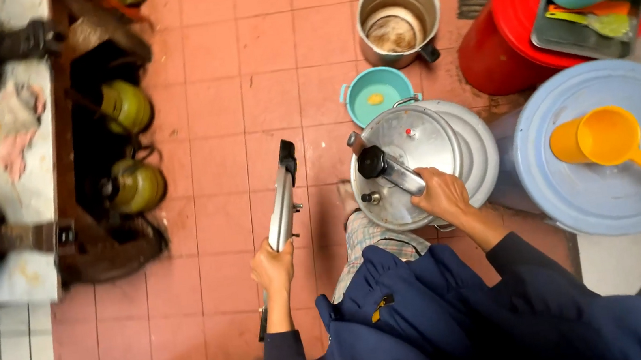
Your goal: The person is seen cleaning and securing a pressure cooker lid onto a large pot on a stove.
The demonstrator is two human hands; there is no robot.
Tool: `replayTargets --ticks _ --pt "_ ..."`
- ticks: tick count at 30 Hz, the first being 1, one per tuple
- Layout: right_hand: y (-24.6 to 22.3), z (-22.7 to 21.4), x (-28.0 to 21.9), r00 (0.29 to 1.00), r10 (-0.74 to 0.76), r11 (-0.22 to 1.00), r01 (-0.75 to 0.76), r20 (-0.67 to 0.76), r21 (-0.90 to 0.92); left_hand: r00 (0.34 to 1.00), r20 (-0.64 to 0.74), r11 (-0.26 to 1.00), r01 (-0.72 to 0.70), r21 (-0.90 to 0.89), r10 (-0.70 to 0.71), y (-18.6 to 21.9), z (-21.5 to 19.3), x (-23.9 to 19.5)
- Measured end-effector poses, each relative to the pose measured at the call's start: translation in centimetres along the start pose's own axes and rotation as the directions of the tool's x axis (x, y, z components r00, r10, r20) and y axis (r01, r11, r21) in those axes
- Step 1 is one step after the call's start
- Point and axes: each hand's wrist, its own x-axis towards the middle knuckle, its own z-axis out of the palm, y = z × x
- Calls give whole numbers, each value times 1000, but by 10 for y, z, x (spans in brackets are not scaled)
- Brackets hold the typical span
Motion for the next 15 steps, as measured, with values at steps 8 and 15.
replayTargets --ticks 8,15 --pt "-21 -4 108 982 184 983 -184 -39 3 979 70 980 -189 -56 193 93 -13 174" --pt "-45 -40 231 952 287 958 -283 -103 51 940 96 945 -323 -56 327 167 -12 315"
